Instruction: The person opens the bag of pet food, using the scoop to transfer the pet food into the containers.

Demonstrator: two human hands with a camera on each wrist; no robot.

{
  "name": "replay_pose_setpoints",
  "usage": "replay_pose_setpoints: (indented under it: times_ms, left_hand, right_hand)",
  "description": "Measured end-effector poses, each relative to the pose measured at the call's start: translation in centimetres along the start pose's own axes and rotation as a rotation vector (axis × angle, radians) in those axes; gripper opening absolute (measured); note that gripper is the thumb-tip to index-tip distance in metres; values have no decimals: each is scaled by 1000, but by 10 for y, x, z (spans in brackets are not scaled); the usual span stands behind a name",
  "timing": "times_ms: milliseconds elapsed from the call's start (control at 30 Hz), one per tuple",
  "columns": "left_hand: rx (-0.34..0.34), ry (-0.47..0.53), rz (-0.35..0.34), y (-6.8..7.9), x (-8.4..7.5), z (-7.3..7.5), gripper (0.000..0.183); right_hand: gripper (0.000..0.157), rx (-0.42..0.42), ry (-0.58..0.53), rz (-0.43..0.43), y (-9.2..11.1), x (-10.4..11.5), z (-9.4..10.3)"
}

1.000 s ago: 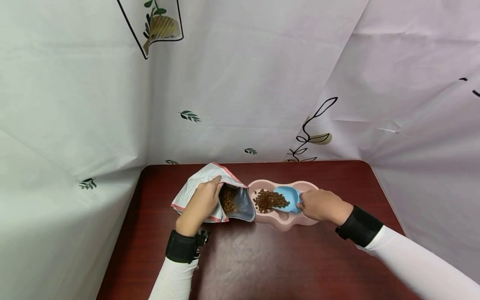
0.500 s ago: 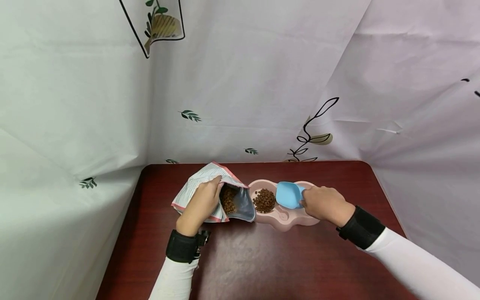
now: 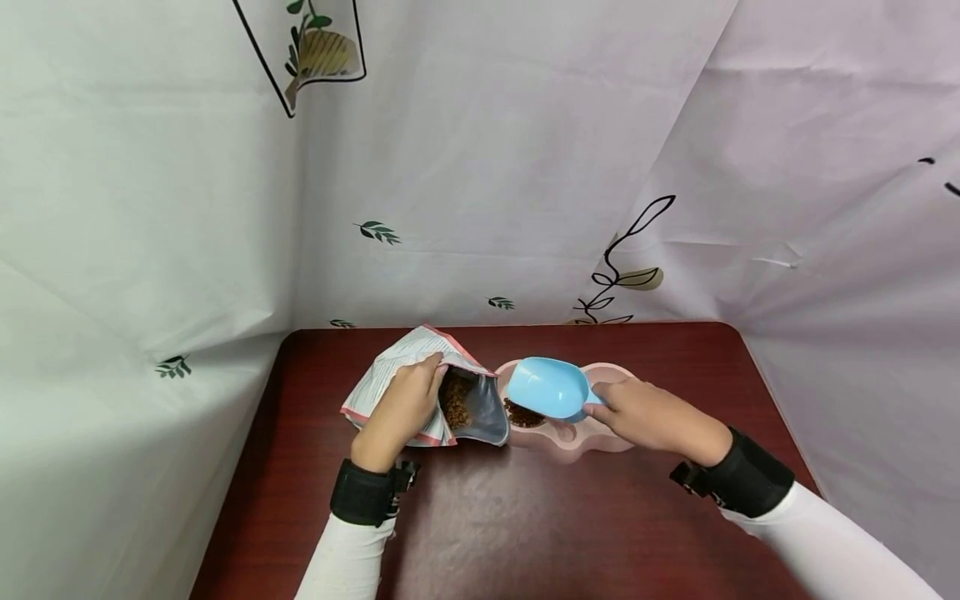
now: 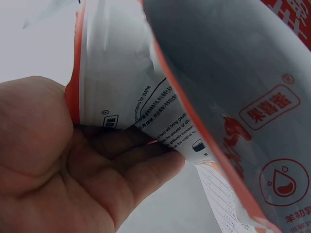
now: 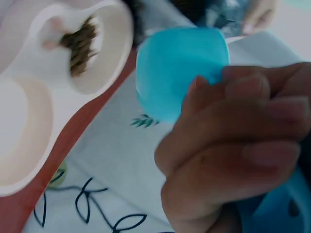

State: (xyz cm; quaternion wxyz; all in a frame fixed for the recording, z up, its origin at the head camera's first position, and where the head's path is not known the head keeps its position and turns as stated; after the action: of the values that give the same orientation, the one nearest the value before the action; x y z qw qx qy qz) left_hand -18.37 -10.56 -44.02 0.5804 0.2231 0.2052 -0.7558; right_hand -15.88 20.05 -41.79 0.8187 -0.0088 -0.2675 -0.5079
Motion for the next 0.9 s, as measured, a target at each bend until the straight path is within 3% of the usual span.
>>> replay_pose_setpoints:
  times_ms: [200,567,900]
  left_hand:
    - [-6,7,4,-1,0,-1,42]
    - [-18,-2,-6,0,-4,-4,42]
    - [-12,11,-12,2,-3,-6,42]
  right_hand:
    - [33,59,-116,104,8,22,-5]
    - [29,78,-59,138,-13,43,-28]
    - [41,92,-19,108,-31,58,-43]
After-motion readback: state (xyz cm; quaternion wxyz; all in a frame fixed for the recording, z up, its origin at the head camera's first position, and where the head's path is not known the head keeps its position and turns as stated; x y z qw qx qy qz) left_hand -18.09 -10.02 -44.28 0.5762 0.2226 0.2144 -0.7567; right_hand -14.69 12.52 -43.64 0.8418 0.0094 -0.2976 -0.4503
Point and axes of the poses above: each hand's wrist, its own y-axis away from the middle knuckle, its own z-axis out of the back of the hand, x = y × z, the point moved 5 cm from there along -y, towards the middle knuckle, and after that the axes turned 2 degrees about -x, right-handed, at the moved point
